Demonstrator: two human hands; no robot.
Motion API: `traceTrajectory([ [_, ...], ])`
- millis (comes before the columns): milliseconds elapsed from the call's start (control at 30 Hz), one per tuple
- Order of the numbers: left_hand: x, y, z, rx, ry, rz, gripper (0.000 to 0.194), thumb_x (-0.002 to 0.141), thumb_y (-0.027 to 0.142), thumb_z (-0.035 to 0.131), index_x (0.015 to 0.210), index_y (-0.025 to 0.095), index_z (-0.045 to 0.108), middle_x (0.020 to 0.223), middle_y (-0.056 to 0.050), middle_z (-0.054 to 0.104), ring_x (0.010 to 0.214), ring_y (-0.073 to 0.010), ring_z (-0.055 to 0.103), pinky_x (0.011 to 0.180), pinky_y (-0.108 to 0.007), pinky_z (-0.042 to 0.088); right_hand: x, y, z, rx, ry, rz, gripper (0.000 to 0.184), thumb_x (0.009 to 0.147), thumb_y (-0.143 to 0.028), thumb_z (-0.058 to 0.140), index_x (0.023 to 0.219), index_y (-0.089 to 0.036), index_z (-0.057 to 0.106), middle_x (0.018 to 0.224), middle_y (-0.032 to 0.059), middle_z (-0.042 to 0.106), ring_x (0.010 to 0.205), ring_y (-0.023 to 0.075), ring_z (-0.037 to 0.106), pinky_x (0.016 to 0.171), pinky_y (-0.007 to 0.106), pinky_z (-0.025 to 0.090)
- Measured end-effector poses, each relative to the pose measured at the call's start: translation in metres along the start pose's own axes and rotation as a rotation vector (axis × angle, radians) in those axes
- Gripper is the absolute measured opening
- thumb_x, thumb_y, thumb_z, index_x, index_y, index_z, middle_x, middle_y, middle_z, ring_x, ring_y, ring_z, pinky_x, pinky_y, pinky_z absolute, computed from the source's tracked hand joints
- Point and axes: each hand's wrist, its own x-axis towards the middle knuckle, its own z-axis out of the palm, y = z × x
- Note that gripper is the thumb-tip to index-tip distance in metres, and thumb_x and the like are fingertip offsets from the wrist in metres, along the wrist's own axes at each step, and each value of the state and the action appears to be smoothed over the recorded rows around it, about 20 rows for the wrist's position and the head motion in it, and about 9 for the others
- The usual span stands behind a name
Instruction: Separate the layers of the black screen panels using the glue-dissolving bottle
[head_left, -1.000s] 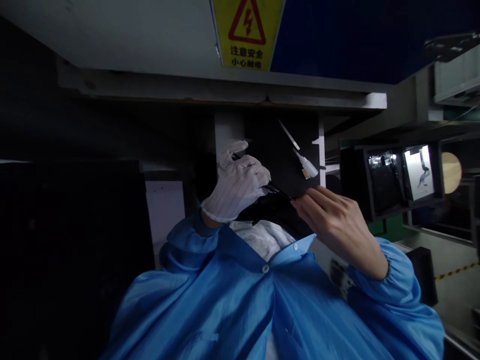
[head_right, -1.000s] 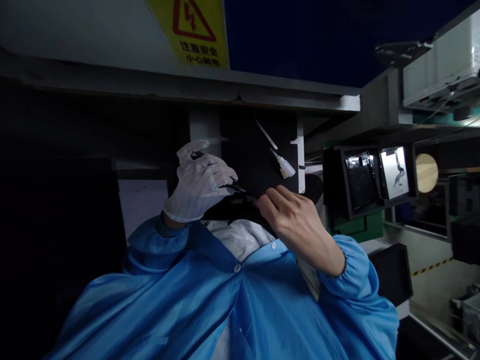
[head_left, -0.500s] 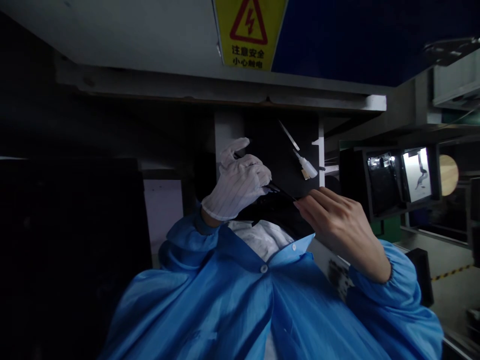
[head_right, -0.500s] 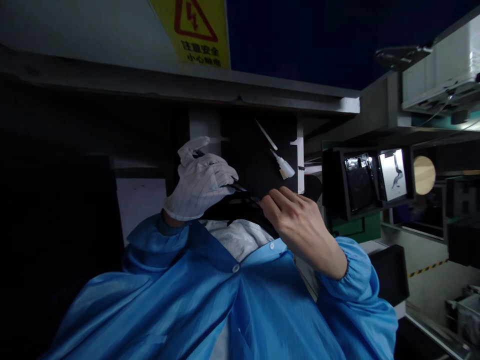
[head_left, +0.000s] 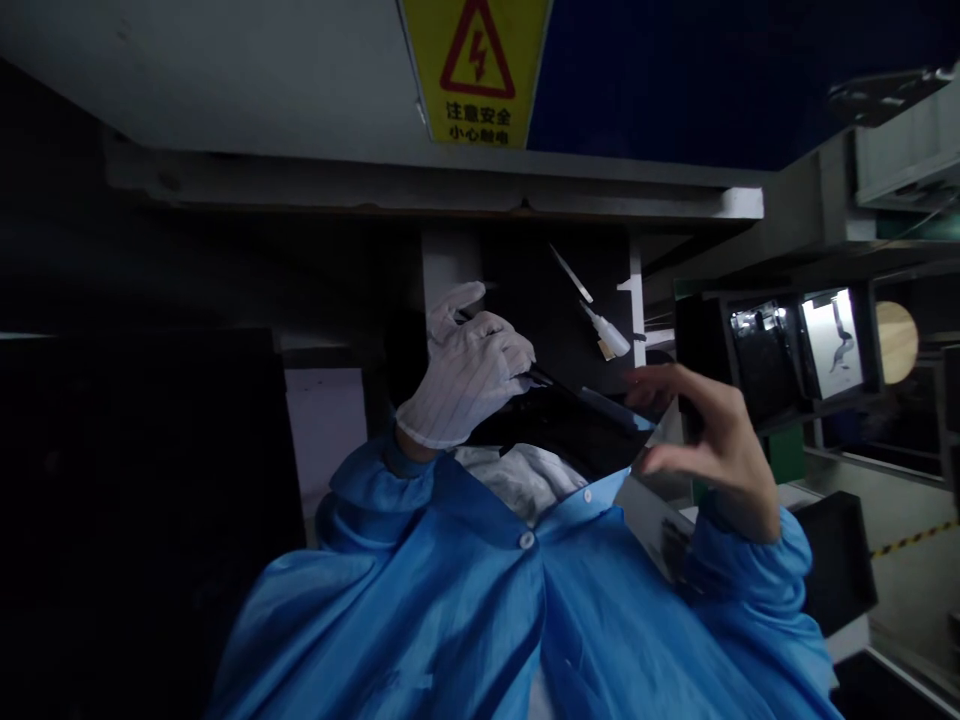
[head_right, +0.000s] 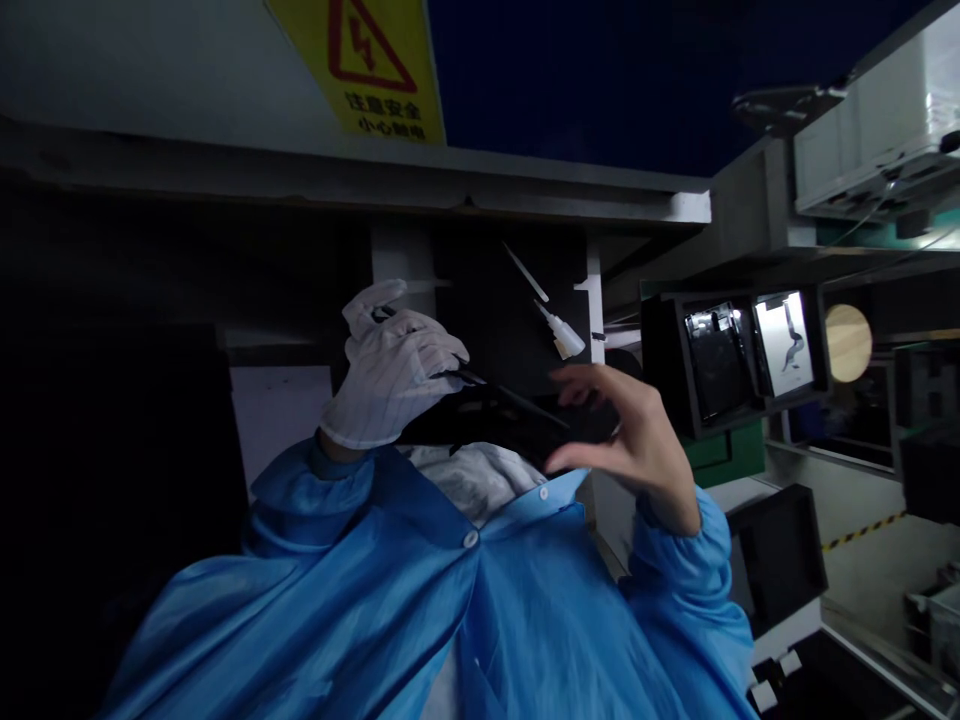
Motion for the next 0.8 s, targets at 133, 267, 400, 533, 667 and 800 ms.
traceTrajectory([
  [133, 0.002, 0.01, -0.006, 0.106, 0.065, 0.038, 0.022, 0.107, 0.038, 0.061, 0.112, 0.031, 0.081, 0.11, -0.006, 0.086, 0.099, -0.0312, 0.079, 0.089, -0.047, 0.067, -0.003, 0.063, 0.023, -0.034, 0.282, 0.233, 0.05, 0.114, -0.068, 0.055, 0.127, -0.024, 0.074, 0.109, 0.0092, 0.079, 0.091, 0.0244, 0.077, 0.078, 0.038, 0.064],
  [267, 0.0, 0.016, -0.011, 0.197, 0.119, 0.105, 0.022, 0.11, 0.034, 0.064, 0.094, 0.031, 0.078, 0.098, -0.003, 0.084, 0.101, -0.0286, 0.081, 0.085, -0.042, 0.066, -0.001, 0.11, 0.069, -0.361, 0.378, 0.278, 0.059, 0.103, -0.063, 0.076, 0.143, -0.021, 0.068, 0.134, 0.0186, 0.071, 0.123, 0.0352, 0.072, 0.102, 0.053, 0.063],
  [400, -0.004, 0.018, -0.01, 0.263, 0.243, 0.179, 0.012, 0.105, 0.035, 0.075, 0.095, 0.03, 0.076, 0.1, 0.0, 0.086, 0.1, -0.0275, 0.082, 0.092, -0.044, 0.067, 0.003, 0.127, 0.101, -0.478, 0.376, 0.317, 0.042, 0.108, -0.048, 0.071, 0.14, -0.021, 0.07, 0.133, 0.0206, 0.07, 0.119, 0.0355, 0.069, 0.101, 0.054, 0.06],
  [533, -0.003, 0.025, -0.012, 0.278, 0.282, 0.202, 0.023, 0.105, 0.041, 0.079, 0.089, 0.029, 0.067, 0.099, 0.003, 0.087, 0.094, -0.0252, 0.082, 0.107, -0.053, 0.065, 0.003, 0.129, 0.107, -0.483, 0.438, 0.352, 0.032, 0.115, -0.045, 0.057, 0.128, -0.021, 0.074, 0.124, 0.0193, 0.073, 0.11, 0.0337, 0.069, 0.094, 0.05, 0.058],
  [667, -0.003, 0.032, -0.021, 0.288, 0.224, 0.197, 0.032, 0.107, 0.049, 0.078, 0.088, 0.029, 0.061, 0.096, 0.006, 0.087, 0.089, -0.0239, 0.083, 0.108, -0.06, 0.066, -0.014, 0.105, 0.098, -0.217, 0.511, 0.304, 0.039, 0.119, -0.052, 0.049, 0.124, -0.022, 0.074, 0.105, 0.0108, 0.077, 0.089, 0.0264, 0.071, 0.082, 0.04, 0.058],
  [800, -0.013, 0.031, -0.021, 0.274, 0.327, 0.252, 0.032, 0.108, 0.042, 0.078, 0.088, 0.028, 0.057, 0.092, 0.007, 0.087, 0.08, -0.0195, 0.082, 0.08, -0.044, 0.068, -0.05, 0.054, 0.086, 0.126, 0.578, 0.289, 0.038, 0.117, -0.055, 0.055, 0.12, -0.024, 0.077, 0.08, -0.0005, 0.073, 0.062, 0.0188, 0.064, 0.06, 0.031, 0.05],
])
